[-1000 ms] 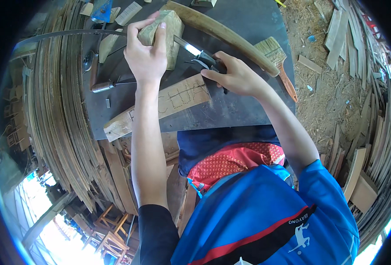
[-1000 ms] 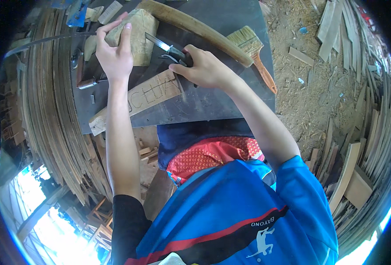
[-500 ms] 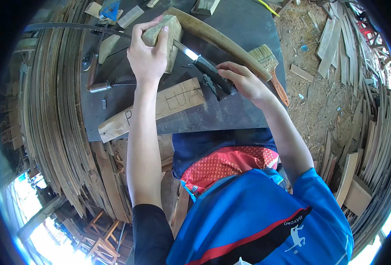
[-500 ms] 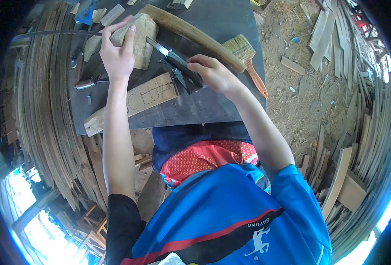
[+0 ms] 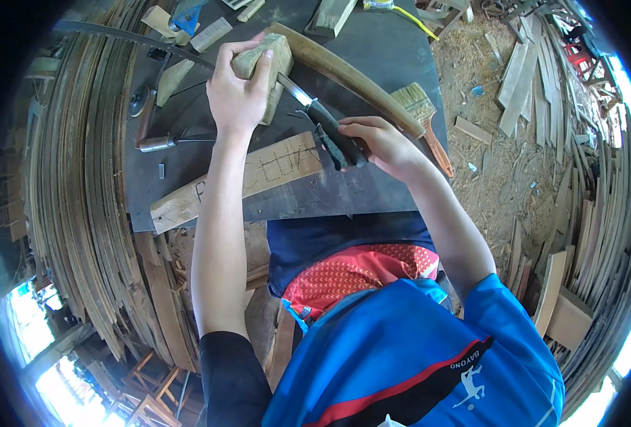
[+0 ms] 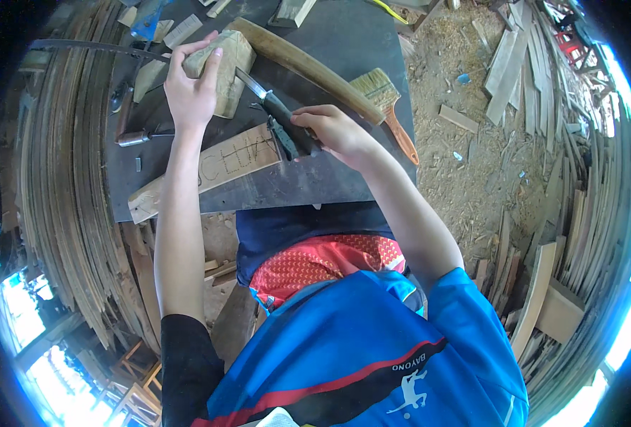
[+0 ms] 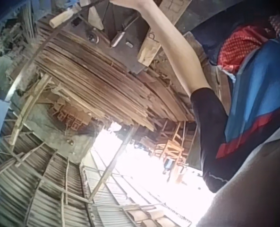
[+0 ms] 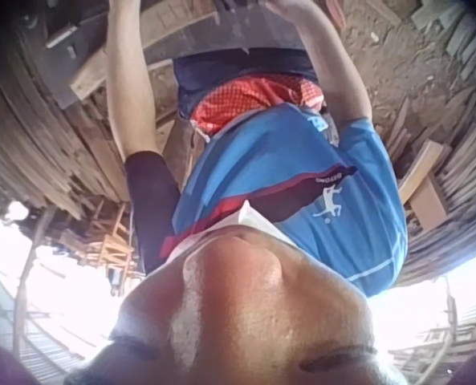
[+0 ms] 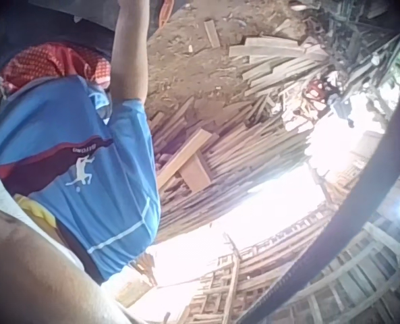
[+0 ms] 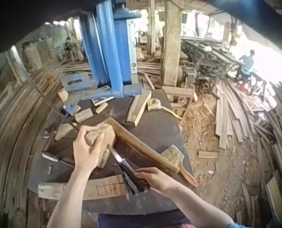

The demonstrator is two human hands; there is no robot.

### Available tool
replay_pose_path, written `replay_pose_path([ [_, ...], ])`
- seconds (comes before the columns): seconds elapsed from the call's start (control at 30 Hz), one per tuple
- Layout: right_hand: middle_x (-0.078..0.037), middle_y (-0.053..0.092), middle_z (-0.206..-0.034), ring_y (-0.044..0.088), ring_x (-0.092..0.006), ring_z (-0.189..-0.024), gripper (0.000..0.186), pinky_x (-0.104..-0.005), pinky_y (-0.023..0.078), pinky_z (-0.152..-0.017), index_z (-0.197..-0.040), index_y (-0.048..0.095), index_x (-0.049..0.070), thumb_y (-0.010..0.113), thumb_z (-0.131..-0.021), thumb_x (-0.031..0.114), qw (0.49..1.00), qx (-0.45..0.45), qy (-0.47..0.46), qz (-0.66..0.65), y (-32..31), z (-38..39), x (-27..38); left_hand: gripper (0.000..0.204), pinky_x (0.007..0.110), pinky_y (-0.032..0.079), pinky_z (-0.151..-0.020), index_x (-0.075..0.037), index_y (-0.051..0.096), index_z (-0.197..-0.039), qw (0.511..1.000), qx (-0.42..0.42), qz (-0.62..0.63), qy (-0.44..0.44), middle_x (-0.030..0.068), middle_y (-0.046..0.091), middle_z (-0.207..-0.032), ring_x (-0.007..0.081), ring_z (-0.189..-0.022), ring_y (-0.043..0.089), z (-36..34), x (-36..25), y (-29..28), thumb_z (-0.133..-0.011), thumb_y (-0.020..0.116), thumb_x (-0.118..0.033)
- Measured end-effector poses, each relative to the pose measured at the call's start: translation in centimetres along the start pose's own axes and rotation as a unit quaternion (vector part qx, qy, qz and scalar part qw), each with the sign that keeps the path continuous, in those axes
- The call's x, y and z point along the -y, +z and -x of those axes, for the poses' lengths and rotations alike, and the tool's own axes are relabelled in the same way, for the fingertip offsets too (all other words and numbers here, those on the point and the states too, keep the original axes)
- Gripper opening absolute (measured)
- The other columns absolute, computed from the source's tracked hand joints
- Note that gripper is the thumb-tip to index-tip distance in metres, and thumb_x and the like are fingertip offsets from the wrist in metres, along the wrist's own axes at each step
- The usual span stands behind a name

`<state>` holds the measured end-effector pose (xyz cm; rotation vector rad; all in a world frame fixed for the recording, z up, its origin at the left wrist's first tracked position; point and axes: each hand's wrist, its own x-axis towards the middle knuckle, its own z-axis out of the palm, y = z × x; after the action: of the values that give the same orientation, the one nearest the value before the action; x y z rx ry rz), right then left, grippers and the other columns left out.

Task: The person carves letters into a wooden plank using a chisel and a wooden mallet. They repeatedly strike the chisel to deepen the grooves of the letters. Later, they switch to using a knife to carve details into a smaller block of wood.

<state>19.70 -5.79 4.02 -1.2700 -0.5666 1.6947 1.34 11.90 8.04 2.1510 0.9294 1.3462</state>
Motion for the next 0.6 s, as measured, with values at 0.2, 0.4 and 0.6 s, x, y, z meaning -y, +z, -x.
replay_pose_path([
  [0.2, -0.016, 0.071, -0.11, 0.065, -0.0167, -0.082, 0.034, -0.0314, 0.053, -0.07, -0.129, 0.06, -0.008, 0.047, -0.11, 0.018, 0.995, 0.067, 0.017, -0.072, -0.24, -0.3, -0.47, 0.024, 0.038, 0.06, -0.089, -0.008, 0.064, -0.109, 1.0, 0.001, 0.003, -0.002, 0.0092, 0.079, -0.117, 0.0305, -0.103, 0.078, 0.12, 0.16, 0.01, -0.095, 0.077, -0.022],
  [0.4, -0.008, 0.061, -0.095, 0.052, -0.0124, -0.074, 0.037, -0.028, 0.043, -0.063, -0.125, 0.061, -0.008, 0.041, -0.111, 0.019, 0.981, 0.099, 0.057, -0.158, -0.1, -0.57, -0.43, 0.023, 0.038, 0.06, -0.088, -0.008, 0.064, -0.109, 1.0, -0.009, 0.016, -0.006, 0.0098, 0.079, -0.116, 0.031, -0.103, 0.078, 0.22, 0.01, 0.04, -0.095, 0.076, -0.022],
  [0.6, -0.003, 0.057, -0.09, 0.047, -0.0091, -0.071, 0.038, -0.0255, 0.038, -0.059, -0.125, 0.062, -0.005, 0.046, -0.11, 0.025, 0.983, 0.094, 0.064, -0.141, 0.3, -0.17, 0.07, 0.023, 0.037, 0.061, -0.086, -0.009, 0.064, -0.11, 1.0, -0.007, 0.015, -0.003, 0.009, 0.08, -0.116, 0.0303, -0.101, 0.078, 0.22, 0.23, 0.04, -0.095, 0.076, -0.022],
])
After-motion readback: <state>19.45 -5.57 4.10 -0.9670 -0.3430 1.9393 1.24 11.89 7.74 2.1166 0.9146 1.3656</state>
